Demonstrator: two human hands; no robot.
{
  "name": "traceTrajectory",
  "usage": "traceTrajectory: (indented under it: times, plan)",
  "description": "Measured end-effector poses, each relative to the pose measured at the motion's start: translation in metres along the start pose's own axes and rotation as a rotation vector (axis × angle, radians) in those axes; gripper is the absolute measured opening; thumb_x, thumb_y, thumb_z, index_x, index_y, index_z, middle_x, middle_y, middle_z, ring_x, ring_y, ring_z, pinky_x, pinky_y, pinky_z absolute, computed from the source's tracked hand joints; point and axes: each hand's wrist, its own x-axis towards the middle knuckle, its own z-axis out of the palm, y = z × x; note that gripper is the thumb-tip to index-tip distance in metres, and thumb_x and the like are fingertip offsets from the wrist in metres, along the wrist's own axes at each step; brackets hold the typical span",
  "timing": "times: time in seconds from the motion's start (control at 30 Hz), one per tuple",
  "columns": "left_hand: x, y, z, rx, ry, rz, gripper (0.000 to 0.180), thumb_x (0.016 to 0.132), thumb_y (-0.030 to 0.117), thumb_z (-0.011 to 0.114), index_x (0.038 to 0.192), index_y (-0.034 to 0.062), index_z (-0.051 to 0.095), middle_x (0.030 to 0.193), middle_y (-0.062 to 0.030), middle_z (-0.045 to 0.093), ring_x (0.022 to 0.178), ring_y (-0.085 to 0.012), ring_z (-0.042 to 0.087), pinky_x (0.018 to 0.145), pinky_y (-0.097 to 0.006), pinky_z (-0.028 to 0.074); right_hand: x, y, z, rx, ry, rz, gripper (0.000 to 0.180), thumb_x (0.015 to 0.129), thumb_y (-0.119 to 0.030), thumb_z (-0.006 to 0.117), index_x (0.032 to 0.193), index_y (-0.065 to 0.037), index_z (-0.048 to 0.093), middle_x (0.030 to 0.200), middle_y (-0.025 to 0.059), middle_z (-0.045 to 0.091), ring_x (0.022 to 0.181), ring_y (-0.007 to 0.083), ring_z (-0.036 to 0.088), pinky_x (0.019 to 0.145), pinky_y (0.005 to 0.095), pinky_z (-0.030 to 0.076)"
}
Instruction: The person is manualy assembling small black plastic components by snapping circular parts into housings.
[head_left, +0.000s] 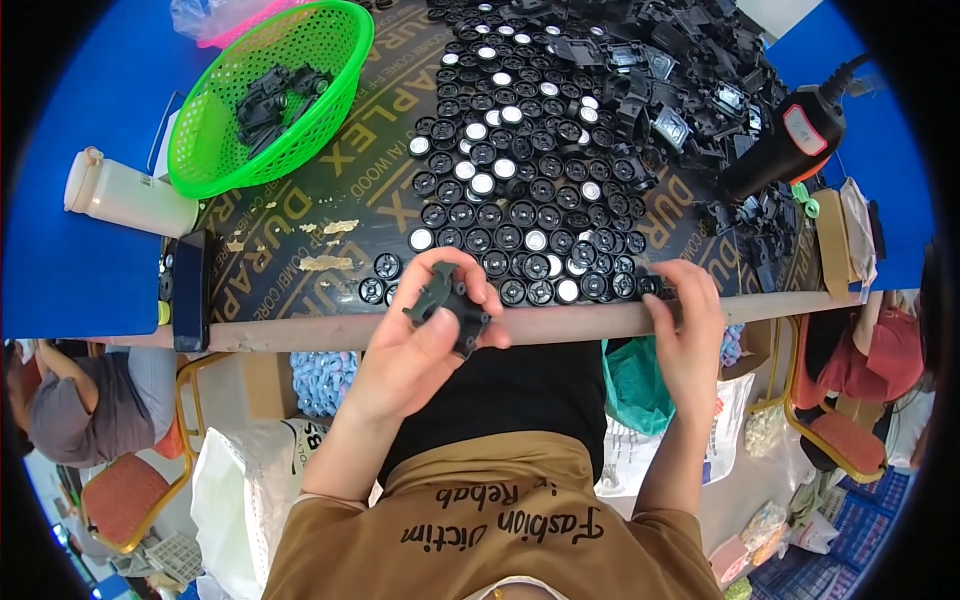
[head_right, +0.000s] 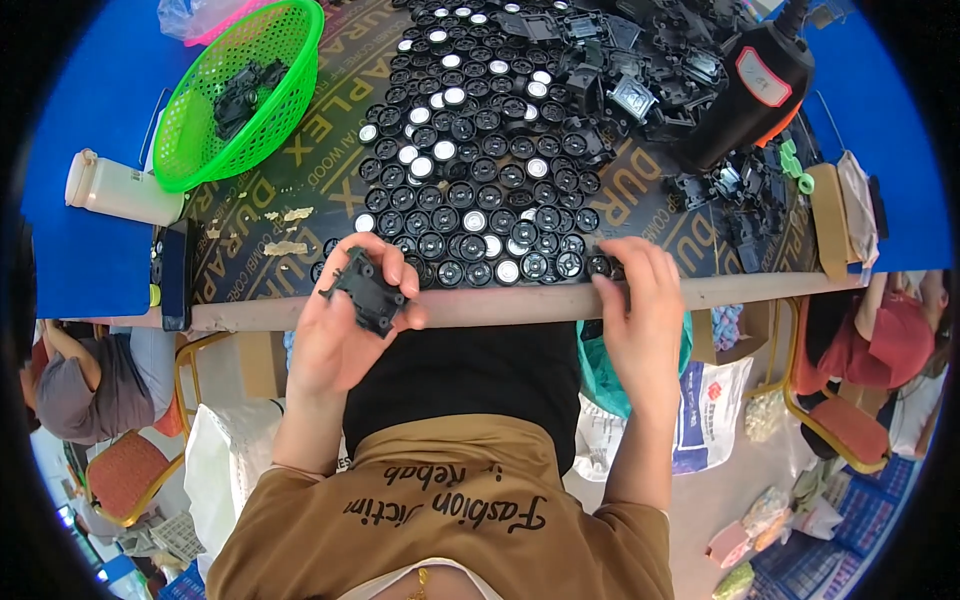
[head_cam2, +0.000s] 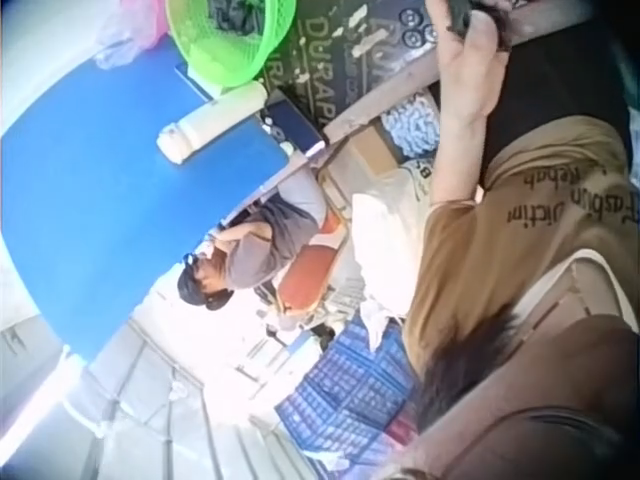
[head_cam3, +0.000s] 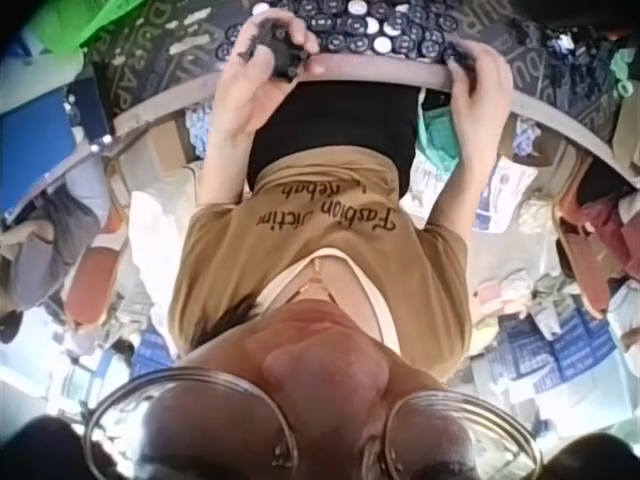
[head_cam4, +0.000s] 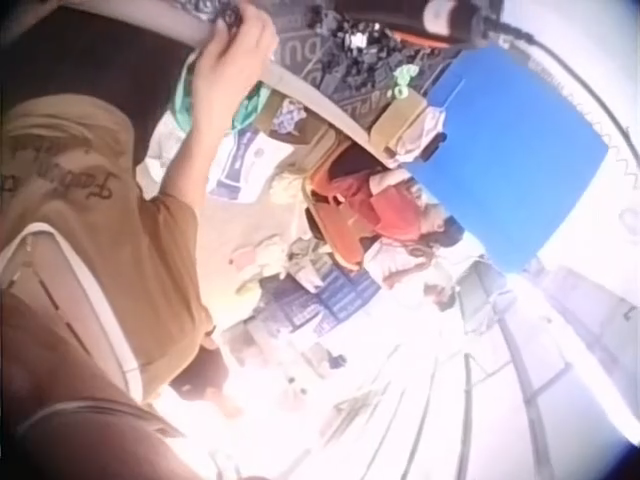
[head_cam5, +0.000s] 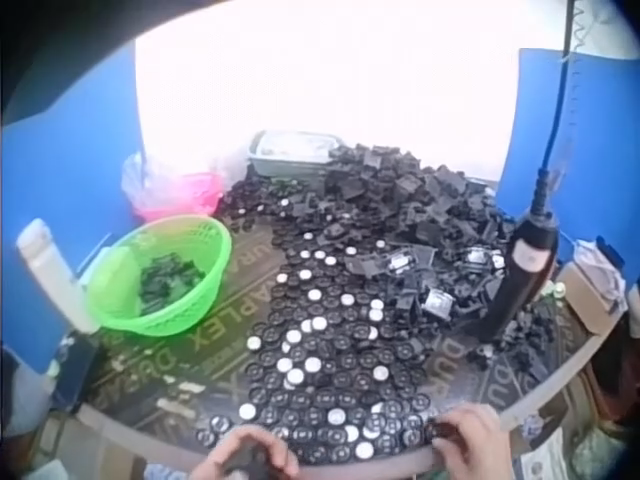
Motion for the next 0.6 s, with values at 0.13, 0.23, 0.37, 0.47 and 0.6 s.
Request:
traceTrajectory:
  times: [0.13, 0.23, 0.37, 0.47, 0.6]
  plan:
    - [0.001, 0.0, -0.006, 0.041, -0.052, -0.059, 0.058, 0.087, 0.04, 0.053, 0.126, 0.004, 0.031, 0.103, -0.0099, 0.042, 0.092, -0.0195, 0.045, 0.076, -0.031, 0.04, 0.008, 0.007, 0.017, 0.023, -0.007, 0.026, 0.033, 0.073, 0.002, 0.059, 0.105, -0.002, 0.053, 0.1, 0.0145, 0.056, 0.093, 0.033, 0.051, 0.081, 0.038, 0.041]
    - [0.003, -0.001, -0.004, 0.155, -0.083, -0.103, 0.06, 0.086, 0.04, 0.054, 0.128, 0.004, 0.03, 0.104, -0.0108, 0.041, 0.088, -0.0193, 0.046, 0.078, -0.03, 0.039, 0.024, 0.006, 0.019, -0.064, -0.011, -0.049, 0.033, 0.074, 0.002, 0.058, 0.107, -0.002, 0.053, 0.102, 0.0143, 0.055, 0.094, 0.0324, 0.051, 0.082, 0.0381, 0.042]
    - [0.009, 0.004, -0.002, 0.429, -0.107, -0.076, 0.046, 0.084, 0.02, 0.062, 0.121, 0.0068, 0.038, 0.1, -0.0045, 0.045, 0.091, -0.012, 0.046, 0.081, -0.026, 0.039, 0.033, 0.012, 0.025, -0.225, 0.004, -0.207, 0.03, 0.077, 0.001, 0.054, 0.106, -0.002, 0.052, 0.101, 0.0152, 0.052, 0.093, 0.0332, 0.049, 0.081, 0.0398, 0.041]
    - [0.01, 0.005, 0.003, 0.549, -0.073, -0.026, 0.047, 0.079, 0.013, 0.066, 0.118, 0.0057, 0.042, 0.1, -0.0037, 0.046, 0.091, -0.0106, 0.046, 0.082, -0.024, 0.038, 0.038, 0.017, 0.025, -0.227, 0.001, -0.179, 0.025, 0.077, 0.001, 0.054, 0.101, -0.001, 0.052, 0.099, 0.016, 0.051, 0.091, 0.0338, 0.048, 0.079, 0.0403, 0.041]
    - [0.014, 0.005, 0.005, 0.788, 0.026, -0.003, 0.049, 0.078, 0.012, 0.066, 0.119, 0.0034, 0.041, 0.106, -0.0062, 0.047, 0.098, -0.0143, 0.046, 0.087, -0.027, 0.037, 0.048, 0.024, 0.027, -0.24, 0.013, -0.16, 0.021, 0.077, -0.001, 0.055, 0.097, -0.001, 0.051, 0.093, 0.0158, 0.053, 0.088, 0.0337, 0.05, 0.077, 0.0401, 0.042]
